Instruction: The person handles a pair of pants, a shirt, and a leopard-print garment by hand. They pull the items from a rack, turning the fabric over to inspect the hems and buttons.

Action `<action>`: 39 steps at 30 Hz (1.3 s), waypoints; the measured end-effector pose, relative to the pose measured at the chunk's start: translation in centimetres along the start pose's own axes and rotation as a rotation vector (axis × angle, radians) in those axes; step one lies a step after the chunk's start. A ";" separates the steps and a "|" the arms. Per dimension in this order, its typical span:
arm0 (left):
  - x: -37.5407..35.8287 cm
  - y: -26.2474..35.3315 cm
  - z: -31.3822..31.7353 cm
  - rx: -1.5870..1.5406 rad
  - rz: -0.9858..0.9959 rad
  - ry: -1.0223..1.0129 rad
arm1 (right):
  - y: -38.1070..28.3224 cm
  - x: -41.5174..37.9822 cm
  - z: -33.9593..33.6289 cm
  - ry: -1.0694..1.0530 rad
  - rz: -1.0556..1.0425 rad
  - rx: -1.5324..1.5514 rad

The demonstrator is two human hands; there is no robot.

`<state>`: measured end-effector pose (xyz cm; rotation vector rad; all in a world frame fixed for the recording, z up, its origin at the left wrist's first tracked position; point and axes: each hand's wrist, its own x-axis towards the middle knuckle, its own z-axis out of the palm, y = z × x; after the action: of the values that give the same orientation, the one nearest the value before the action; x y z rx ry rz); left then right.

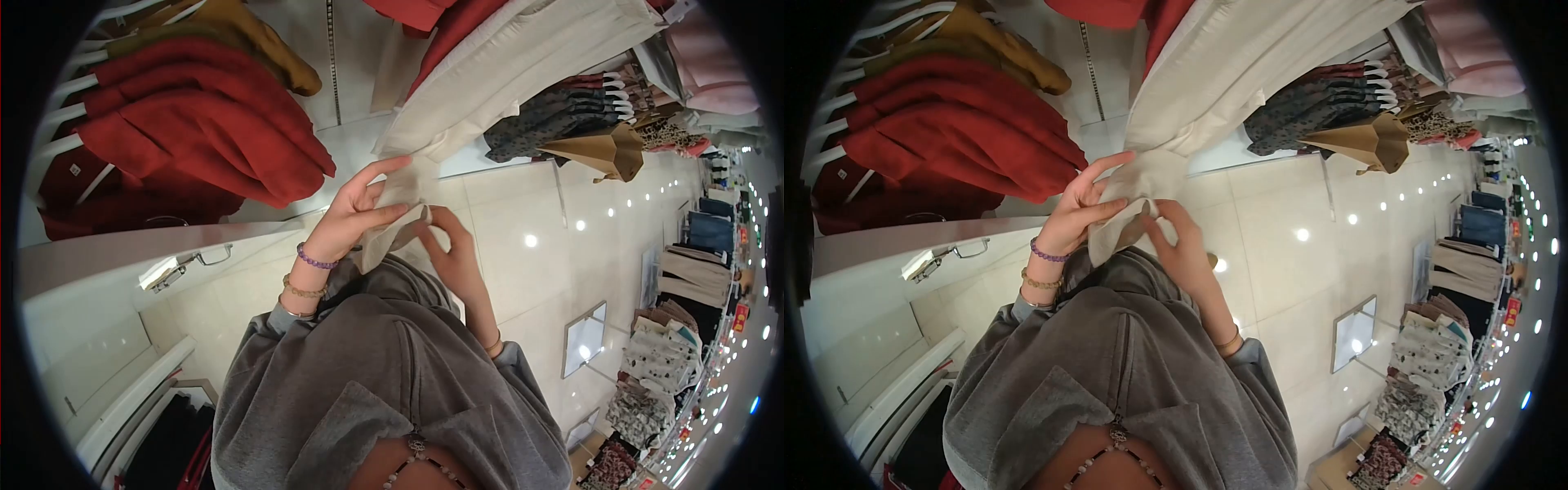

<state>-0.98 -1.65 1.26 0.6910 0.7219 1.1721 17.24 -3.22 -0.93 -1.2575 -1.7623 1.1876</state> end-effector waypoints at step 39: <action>6.1 -7.4 5.2 0.760 0.253 -0.585 | -0.8 -3.8 -7.7 0.442 0.229 0.005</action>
<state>8.66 1.89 -2.38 1.7191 0.5712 0.8226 24.94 -4.65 2.62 -1.6083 -1.3191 0.9385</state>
